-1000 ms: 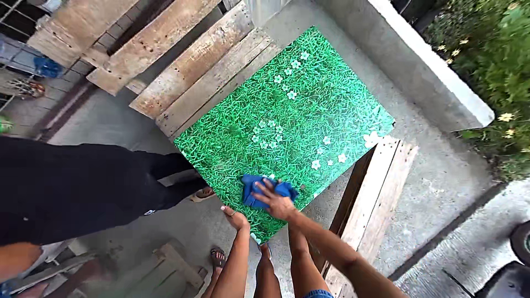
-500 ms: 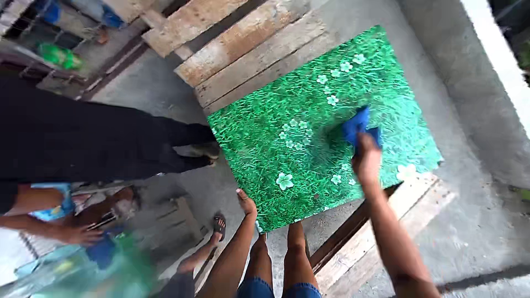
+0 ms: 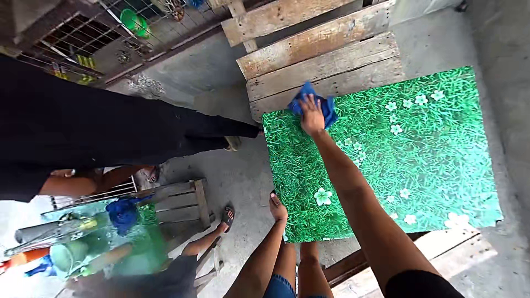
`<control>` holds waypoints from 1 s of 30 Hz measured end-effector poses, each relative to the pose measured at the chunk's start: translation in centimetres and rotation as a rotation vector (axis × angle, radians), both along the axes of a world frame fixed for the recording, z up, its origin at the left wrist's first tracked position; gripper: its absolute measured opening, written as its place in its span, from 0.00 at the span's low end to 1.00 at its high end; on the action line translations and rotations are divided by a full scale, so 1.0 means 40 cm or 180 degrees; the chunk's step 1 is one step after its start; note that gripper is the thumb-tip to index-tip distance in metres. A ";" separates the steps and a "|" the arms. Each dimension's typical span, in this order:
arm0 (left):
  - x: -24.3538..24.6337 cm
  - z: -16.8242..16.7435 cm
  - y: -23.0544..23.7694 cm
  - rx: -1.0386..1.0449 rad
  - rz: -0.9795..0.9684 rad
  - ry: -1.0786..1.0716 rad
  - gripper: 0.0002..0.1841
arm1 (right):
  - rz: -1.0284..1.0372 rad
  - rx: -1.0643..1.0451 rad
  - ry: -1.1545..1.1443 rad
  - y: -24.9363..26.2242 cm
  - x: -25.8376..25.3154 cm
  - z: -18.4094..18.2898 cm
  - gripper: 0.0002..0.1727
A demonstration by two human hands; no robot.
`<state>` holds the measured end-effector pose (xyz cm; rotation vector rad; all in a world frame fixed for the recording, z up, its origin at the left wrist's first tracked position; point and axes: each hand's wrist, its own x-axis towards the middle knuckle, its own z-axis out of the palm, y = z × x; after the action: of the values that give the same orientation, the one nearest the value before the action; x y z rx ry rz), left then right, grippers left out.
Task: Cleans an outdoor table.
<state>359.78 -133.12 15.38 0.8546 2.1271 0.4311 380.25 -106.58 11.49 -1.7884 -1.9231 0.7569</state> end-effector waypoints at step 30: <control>0.113 -0.015 0.341 0.0543 -0.0988 0.1613 0.31 | -0.1856 -0.0217 -0.0485 -0.311 0.697 0.002 0.31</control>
<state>364.32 -119.48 14.77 1.4950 2.3695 0.2510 408.13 -119.03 11.58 -2.3405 -1.3422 0.4913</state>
